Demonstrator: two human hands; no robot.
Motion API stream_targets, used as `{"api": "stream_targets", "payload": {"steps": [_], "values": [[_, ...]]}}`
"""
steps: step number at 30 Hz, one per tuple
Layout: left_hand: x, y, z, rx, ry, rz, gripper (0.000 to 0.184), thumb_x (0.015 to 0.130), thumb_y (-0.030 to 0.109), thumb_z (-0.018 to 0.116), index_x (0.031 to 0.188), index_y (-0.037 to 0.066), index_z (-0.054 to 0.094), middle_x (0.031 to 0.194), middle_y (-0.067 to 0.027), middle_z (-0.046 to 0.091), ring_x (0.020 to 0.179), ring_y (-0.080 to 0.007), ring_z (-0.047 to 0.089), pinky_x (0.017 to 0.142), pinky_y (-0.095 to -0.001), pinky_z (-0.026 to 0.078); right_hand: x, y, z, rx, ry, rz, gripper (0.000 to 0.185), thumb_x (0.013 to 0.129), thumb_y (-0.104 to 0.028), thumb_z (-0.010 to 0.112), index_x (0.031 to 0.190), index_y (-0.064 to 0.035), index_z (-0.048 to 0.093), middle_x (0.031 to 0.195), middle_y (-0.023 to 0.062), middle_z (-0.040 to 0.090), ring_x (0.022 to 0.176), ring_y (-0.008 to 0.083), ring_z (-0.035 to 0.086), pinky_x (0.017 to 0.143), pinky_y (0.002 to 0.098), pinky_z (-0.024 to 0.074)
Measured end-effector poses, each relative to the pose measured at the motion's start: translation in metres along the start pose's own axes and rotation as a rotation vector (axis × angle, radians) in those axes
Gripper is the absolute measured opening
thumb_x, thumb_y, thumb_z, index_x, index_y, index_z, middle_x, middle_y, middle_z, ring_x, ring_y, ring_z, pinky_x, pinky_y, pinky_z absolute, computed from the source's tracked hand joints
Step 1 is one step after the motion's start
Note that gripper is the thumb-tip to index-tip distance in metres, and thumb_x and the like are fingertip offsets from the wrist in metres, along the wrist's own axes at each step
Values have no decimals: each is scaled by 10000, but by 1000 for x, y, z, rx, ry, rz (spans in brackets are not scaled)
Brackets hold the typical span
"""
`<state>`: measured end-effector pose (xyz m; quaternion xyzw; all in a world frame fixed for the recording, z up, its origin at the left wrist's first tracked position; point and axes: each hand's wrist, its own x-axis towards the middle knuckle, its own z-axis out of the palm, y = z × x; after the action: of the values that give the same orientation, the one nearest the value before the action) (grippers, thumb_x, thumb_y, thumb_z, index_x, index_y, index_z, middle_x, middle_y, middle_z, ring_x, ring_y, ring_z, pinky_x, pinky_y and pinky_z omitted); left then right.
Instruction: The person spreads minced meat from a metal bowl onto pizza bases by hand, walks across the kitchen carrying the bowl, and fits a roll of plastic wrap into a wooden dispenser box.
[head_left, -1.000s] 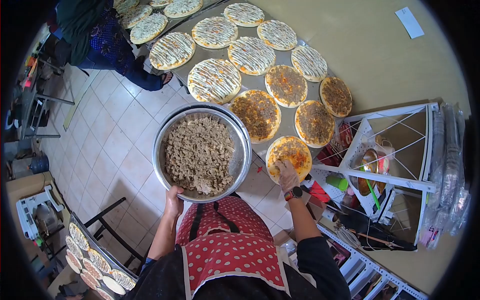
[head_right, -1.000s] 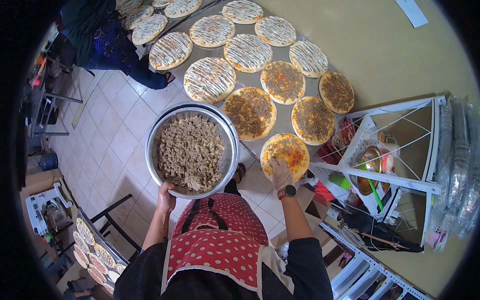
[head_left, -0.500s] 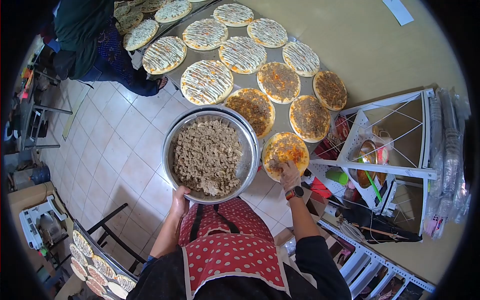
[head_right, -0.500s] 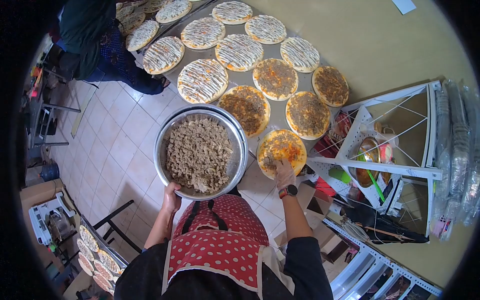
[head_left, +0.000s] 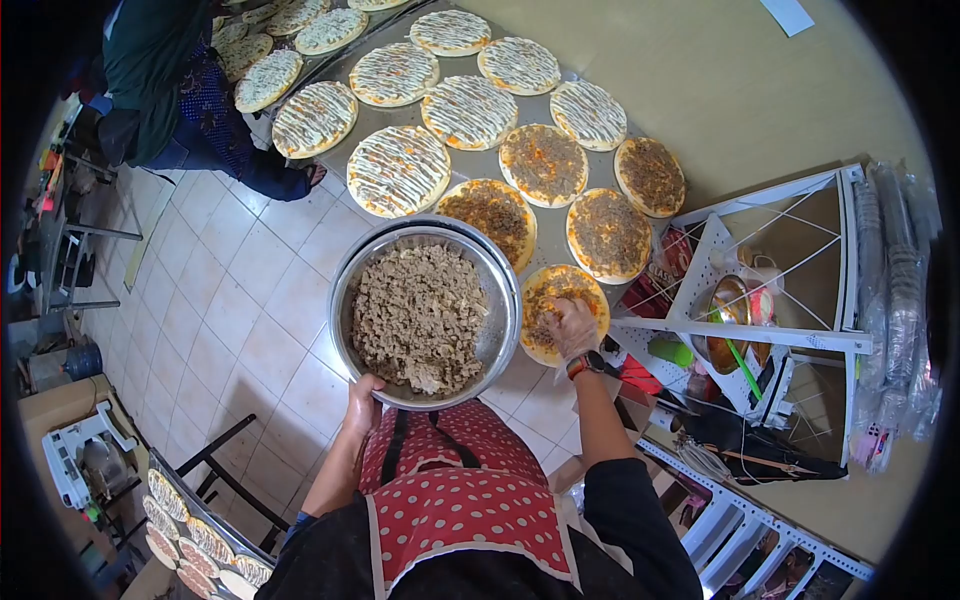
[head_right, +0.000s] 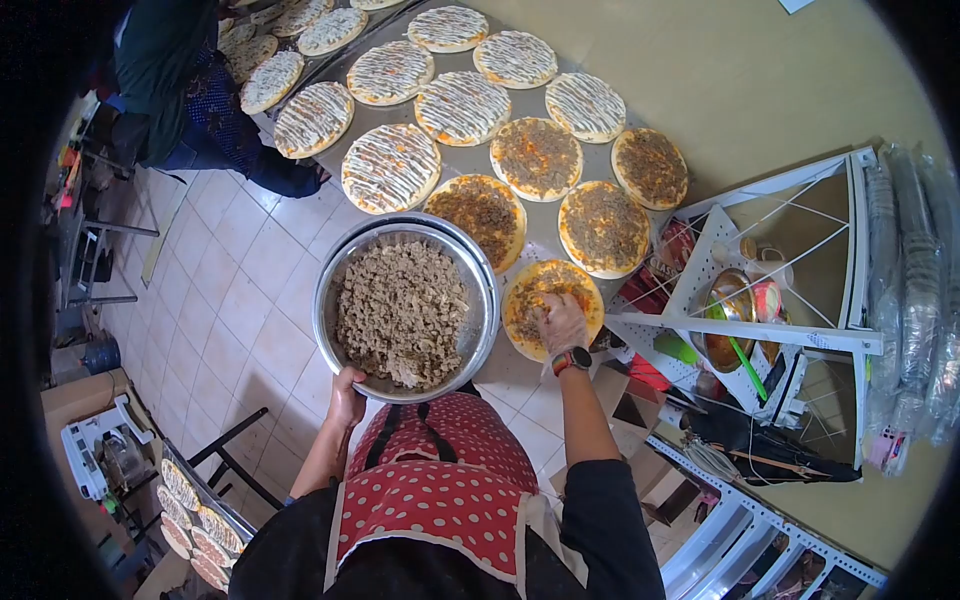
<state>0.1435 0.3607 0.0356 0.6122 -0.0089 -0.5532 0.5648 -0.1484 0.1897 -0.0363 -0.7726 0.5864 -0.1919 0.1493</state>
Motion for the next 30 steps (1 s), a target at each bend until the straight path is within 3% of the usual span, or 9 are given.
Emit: {"api": "stream_targets", "payload": {"steps": [5, 7, 13, 16, 18, 21, 23, 28, 30], "values": [[7, -4, 6, 13, -43, -14, 175, 613, 122, 479, 727, -10, 471, 680, -78, 471, 669, -190, 462, 633, -322, 395, 4, 19, 6, 11, -17, -104, 108, 624, -48, 545, 726, -81, 530, 711, 137, 492, 697, 302, 511, 626, 391, 423], [12, -6, 5, 5, -63, -17, 194, 611, 99, 475, 774, -5, 463, 684, -69, 462, 675, -176, 454, 621, -310, 397, 9, 21, -4, -123, 64, 86, 102, 631, -40, 524, 727, -75, 534, 713, 144, 491, 708, 308, 508, 631, 392, 419], [25, -18, 31, 40, -146, 45, 328, 614, 76, 459, 923, -28, 426, 742, -79, 475, 678, -173, 454, 621, -290, 395, 14, -44, -79, 166, 302, -65, 94, 661, -56, 515, 748, -45, 550, 746, 117, 530, 713, 297, 513, 622, 366, 411], [46, -38, 35, 261, -179, 28, 266, 636, 125, 485, 845, -37, 470, 754, -71, 470, 701, -160, 439, 632, -279, 377, 17, -88, -81, 409, -28, -163, 216, 692, -113, 530, 900, -57, 545, 863, 134, 528, 795, 280, 516, 689, 367, 415], [54, -52, 42, 244, -251, 7, 281, 649, 148, 494, 868, -26, 465, 807, -61, 457, 749, -148, 410, 665, -275, 360, 26, -104, -69, 81, -188, -129, 453, 690, -269, 580, 1087, -90, 455, 981, 193, 476, 881, 299, 489, 761, 382, 400], [8, -14, 96, 319, -190, 71, 247, 635, 143, 496, 832, -6, 486, 744, -72, 490, 686, -139, 441, 621, -261, 371, 30, -120, -55, -111, -233, 45, 678, 627, -414, 620, 1177, -116, 359, 1024, 242, 409, 923, 359, 451, 800, 403, 381], [32, -44, 87, 276, -340, 57, 218, 649, 162, 505, 807, 13, 493, 739, -48, 482, 687, -123, 426, 617, -237, 355, 22, -134, -52, -35, -313, 41, 744, 588, -495, 621, 1172, -119, 354, 998, 246, 396, 908, 401, 446, 797, 420, 378], [22, -43, 104, 203, -373, -72, 208, 650, 137, 495, 818, 16, 472, 699, -32, 457, 637, -120, 415, 588, -222, 346, 10, -119, -38, 152, -290, -102, 473, 569, -100, 678, 1000, -70, 485, 956, 194, 434, 896, 353, 466, 759, 379, 411], [29, -52, 101, 223, -354, -110, 233, 646, 123, 492, 850, 14, 464, 708, -36, 462, 641, -124, 429, 598, -226, 359, 13, -105, -39, 202, -257, -166, 445, 581, -95, 667, 988, -65, 489, 932, 178, 460, 883, 344, 478, 752, 381, 413]]}}
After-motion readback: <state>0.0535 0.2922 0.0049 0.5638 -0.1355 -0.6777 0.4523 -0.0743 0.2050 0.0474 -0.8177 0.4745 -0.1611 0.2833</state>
